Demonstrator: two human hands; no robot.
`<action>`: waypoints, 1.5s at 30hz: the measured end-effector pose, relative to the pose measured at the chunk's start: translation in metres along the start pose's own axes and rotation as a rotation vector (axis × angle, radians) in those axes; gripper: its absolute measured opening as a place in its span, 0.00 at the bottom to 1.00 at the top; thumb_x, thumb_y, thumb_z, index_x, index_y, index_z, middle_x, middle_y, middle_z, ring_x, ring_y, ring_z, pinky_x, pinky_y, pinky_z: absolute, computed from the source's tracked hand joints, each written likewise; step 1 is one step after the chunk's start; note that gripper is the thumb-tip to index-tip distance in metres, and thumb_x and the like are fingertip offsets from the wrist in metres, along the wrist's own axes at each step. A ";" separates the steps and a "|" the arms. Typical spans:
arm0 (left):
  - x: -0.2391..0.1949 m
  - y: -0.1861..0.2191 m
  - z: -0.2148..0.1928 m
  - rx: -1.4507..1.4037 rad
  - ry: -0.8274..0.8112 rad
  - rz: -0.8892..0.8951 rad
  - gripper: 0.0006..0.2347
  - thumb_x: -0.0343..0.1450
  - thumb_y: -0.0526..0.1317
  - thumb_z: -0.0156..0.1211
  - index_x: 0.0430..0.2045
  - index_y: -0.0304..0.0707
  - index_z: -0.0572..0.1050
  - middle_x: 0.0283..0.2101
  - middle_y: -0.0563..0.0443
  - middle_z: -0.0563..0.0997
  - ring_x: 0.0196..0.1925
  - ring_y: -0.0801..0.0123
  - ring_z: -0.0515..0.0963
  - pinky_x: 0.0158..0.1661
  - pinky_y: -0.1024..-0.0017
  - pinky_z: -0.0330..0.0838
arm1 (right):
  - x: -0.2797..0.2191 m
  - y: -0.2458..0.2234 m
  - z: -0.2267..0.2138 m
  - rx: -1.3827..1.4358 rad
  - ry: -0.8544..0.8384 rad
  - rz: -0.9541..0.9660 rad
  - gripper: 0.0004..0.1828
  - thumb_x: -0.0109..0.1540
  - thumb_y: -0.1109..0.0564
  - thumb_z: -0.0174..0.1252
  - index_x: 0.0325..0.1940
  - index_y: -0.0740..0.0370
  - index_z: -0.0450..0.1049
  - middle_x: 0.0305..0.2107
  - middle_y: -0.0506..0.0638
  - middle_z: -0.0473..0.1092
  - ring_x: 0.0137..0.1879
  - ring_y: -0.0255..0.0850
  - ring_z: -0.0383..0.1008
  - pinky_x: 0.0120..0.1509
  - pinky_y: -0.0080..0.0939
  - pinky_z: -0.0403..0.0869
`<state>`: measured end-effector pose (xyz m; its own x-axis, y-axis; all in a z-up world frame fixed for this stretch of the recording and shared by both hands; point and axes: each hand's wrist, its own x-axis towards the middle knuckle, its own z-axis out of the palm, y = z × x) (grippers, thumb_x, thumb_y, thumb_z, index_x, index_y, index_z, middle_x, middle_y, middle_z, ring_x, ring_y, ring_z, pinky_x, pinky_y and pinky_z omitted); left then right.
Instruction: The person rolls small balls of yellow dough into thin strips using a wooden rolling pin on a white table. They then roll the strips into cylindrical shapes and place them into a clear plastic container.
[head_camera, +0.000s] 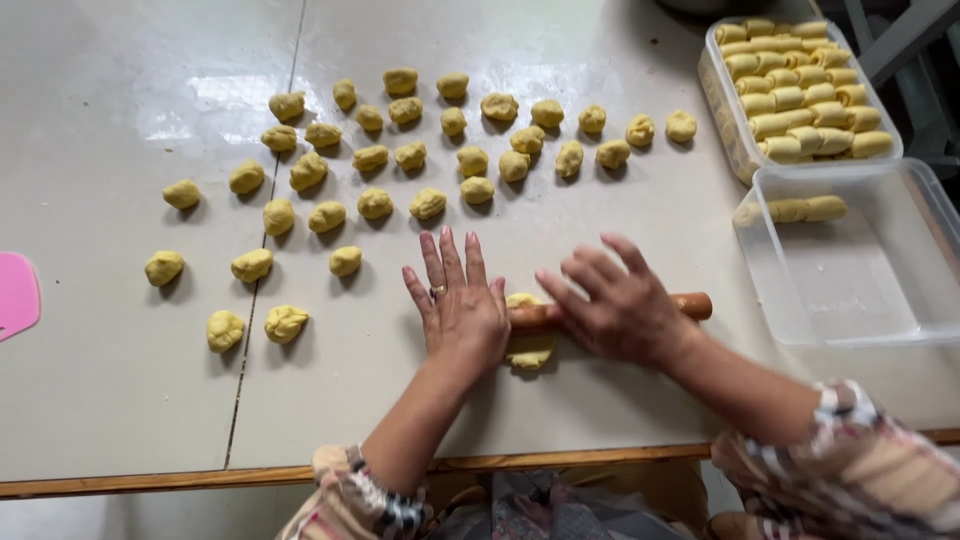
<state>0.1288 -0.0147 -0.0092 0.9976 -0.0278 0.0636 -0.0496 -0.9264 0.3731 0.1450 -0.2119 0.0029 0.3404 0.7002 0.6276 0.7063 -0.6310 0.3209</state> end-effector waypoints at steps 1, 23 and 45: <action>-0.009 0.002 -0.004 0.001 0.007 0.003 0.28 0.71 0.45 0.40 0.65 0.31 0.47 0.69 0.28 0.40 0.71 0.40 0.27 0.59 0.34 0.21 | -0.001 -0.008 -0.005 -0.005 0.006 -0.002 0.21 0.64 0.41 0.43 0.49 0.52 0.74 0.35 0.50 0.66 0.49 0.46 0.70 0.61 0.59 0.63; 0.045 -0.004 0.013 0.138 -0.007 0.035 0.27 0.74 0.57 0.27 0.65 0.42 0.51 0.70 0.38 0.48 0.73 0.50 0.35 0.60 0.33 0.21 | 0.047 0.017 0.026 0.357 -0.962 0.416 0.33 0.65 0.32 0.22 0.70 0.42 0.52 0.68 0.53 0.45 0.76 0.51 0.31 0.70 0.73 0.31; 0.063 -0.013 0.006 0.085 0.039 0.148 0.29 0.74 0.59 0.24 0.66 0.40 0.51 0.72 0.41 0.41 0.73 0.50 0.32 0.62 0.38 0.19 | 0.032 0.032 0.042 0.204 -0.733 0.378 0.32 0.66 0.32 0.22 0.67 0.45 0.56 0.64 0.54 0.52 0.75 0.50 0.39 0.68 0.76 0.33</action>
<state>0.1925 -0.0072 -0.0158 0.9770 -0.1530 0.1483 -0.1896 -0.9419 0.2772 0.2045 -0.1952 0.0030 0.8423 0.5384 0.0262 0.5385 -0.8426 0.0033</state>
